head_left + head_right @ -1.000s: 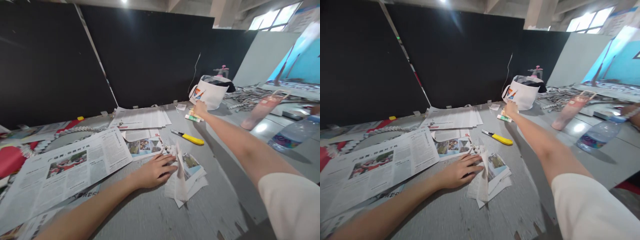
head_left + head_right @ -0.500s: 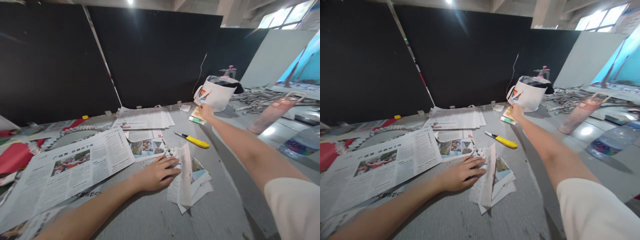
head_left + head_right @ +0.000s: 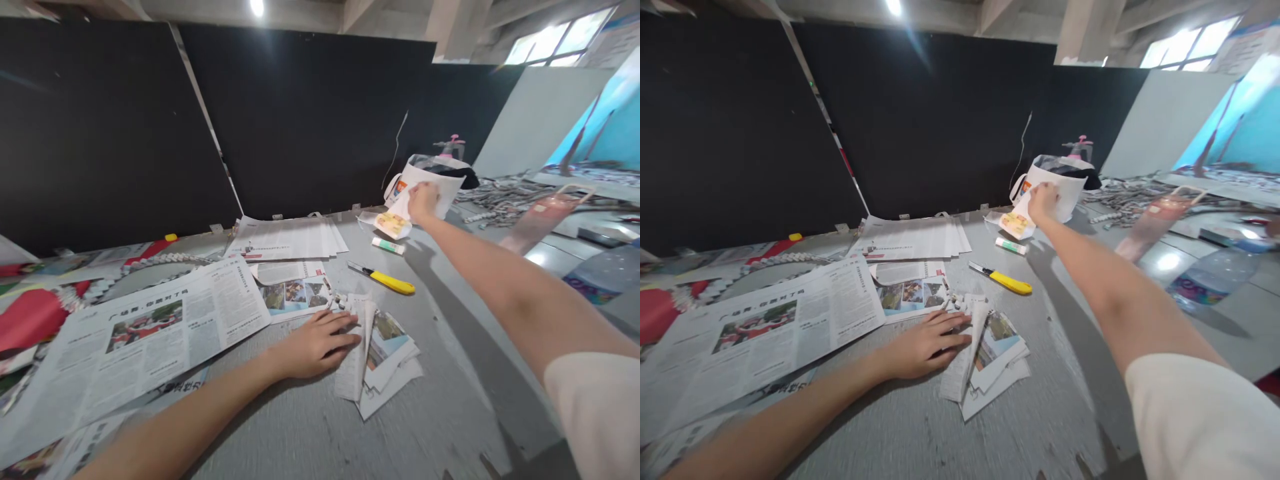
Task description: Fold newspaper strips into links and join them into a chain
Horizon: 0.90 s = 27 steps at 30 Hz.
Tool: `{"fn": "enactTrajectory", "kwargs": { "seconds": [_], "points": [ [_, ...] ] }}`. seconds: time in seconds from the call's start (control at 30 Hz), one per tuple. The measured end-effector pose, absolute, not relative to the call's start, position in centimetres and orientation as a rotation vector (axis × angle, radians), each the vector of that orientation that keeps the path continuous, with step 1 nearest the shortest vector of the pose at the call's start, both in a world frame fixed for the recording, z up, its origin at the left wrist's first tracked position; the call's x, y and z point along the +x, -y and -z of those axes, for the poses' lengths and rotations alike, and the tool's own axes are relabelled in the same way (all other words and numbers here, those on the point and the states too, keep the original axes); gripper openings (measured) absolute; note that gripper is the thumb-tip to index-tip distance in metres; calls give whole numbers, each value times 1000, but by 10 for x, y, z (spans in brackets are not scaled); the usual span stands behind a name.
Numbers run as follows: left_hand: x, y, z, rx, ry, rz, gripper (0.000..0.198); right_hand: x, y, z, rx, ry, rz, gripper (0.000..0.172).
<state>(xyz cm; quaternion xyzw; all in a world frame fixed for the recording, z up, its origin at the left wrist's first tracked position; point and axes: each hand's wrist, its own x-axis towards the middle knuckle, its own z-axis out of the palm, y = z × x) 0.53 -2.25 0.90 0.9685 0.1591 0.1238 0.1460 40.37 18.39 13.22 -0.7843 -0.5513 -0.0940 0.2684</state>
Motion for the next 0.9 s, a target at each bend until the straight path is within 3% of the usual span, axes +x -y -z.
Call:
{"fn": "enactTrajectory", "kwargs": {
  "seconds": [0.13, 0.27, 0.37, 0.53, 0.63, 0.73, 0.83, 0.9],
  "points": [
    [5, 22, -8, 2782, -480, -311, 45, 401, -179, -169, -1922, 1247, 426, 56],
    [5, 21, -6, 2774, -471, -324, 45, 395, -165, -167, -1775, 1629, 254, 34],
    [5, 21, -7, 2770, -449, -344, 45, 401, -148, -150, -1949, 2062, 54, 34],
    [5, 21, -7, 2773, -470, -350, 45, 413, -117, -150, -1904, 1604, 393, 45],
    [5, 21, -5, 2762, -476, -341, 45, 402, -94, -156, -1764, 1755, 459, 42],
    [7, 19, -3, 2757, -472, -331, 44, 375, -62, -136, -1827, 2160, 180, 37],
    [8, 18, -5, 2784, -458, -325, 44, 349, -27, -88, -1912, 2495, 43, 54],
    [8, 19, -7, 2821, -432, -316, 46, 340, -9, -57, -1908, 2545, 20, 55]
  ]
}}
